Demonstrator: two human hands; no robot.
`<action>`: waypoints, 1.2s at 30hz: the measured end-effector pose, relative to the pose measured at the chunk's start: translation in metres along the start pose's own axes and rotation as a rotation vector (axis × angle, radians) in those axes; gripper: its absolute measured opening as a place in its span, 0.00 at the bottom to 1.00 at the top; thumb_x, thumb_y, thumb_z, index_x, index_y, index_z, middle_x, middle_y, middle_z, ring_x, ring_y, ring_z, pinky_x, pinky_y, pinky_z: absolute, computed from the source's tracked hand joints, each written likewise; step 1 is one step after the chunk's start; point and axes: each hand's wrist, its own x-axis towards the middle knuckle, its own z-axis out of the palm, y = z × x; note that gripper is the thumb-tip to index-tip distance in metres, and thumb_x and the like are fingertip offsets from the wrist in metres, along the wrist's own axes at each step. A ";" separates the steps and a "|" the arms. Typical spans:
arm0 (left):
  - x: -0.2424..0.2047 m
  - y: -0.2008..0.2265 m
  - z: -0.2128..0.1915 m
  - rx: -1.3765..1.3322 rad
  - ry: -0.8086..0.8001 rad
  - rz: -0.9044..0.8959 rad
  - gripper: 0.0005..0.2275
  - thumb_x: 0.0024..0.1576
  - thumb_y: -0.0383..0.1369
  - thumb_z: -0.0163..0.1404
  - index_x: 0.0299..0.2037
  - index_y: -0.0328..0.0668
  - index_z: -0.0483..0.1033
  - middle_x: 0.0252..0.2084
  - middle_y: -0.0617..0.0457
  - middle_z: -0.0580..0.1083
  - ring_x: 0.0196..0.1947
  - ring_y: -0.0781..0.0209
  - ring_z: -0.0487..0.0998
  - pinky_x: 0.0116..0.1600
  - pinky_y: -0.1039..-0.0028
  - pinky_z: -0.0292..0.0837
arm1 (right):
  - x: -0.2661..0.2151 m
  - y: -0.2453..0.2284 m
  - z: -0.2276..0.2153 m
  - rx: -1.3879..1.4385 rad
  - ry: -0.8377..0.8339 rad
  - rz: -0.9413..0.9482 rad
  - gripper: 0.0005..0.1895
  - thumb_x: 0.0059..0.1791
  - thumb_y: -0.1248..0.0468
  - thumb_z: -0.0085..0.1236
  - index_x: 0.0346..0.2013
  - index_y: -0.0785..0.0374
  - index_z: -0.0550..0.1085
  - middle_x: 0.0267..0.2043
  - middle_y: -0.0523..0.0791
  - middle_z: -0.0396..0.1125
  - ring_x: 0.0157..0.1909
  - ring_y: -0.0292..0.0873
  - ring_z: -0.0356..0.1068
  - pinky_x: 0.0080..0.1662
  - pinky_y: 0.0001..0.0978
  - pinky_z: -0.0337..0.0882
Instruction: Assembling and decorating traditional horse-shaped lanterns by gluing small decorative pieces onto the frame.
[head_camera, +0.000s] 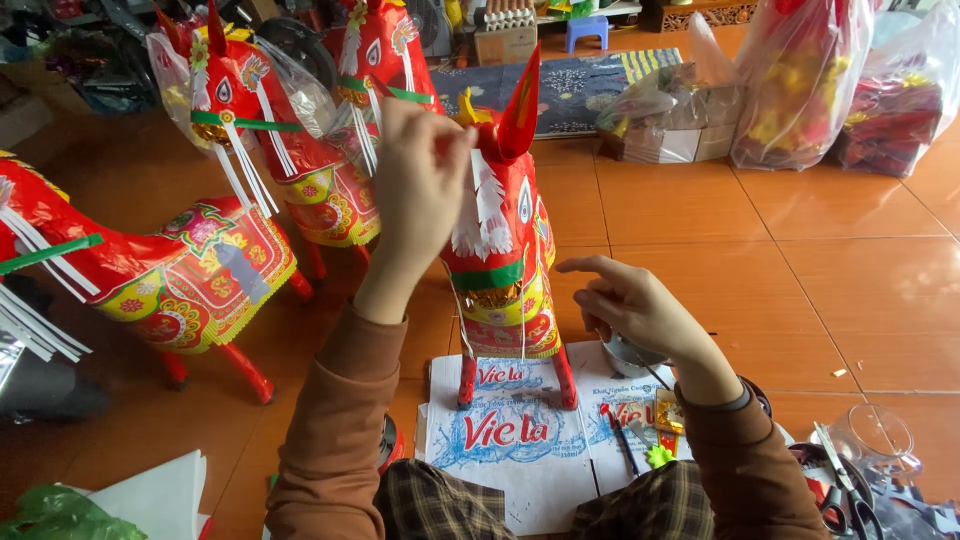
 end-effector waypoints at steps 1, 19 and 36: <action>-0.002 0.005 -0.011 0.002 -0.001 -0.004 0.06 0.59 0.28 0.54 0.32 0.35 0.73 0.37 0.53 0.62 0.38 0.50 0.74 0.37 0.70 0.72 | -0.004 0.008 -0.001 0.002 -0.004 0.003 0.21 0.49 0.74 0.46 0.57 0.68 0.70 0.14 0.51 0.69 0.12 0.43 0.67 0.22 0.30 0.68; -0.591 0.000 0.065 -0.252 -0.324 -1.359 0.06 0.53 0.31 0.60 0.36 0.37 0.79 0.37 0.47 0.73 0.37 0.56 0.77 0.42 0.70 0.73 | -0.221 0.336 0.199 0.137 0.209 0.754 0.08 0.48 0.68 0.58 0.41 0.66 0.78 0.28 0.51 0.74 0.27 0.40 0.73 0.25 0.24 0.72; -0.603 0.025 0.084 -0.266 -0.661 -1.138 0.07 0.51 0.35 0.63 0.37 0.47 0.81 0.36 0.57 0.69 0.30 0.65 0.77 0.33 0.81 0.72 | -0.230 0.342 0.229 -0.409 0.272 0.509 0.29 0.40 0.73 0.61 0.55 0.55 0.68 0.31 0.40 0.73 0.40 0.43 0.67 0.46 0.36 0.63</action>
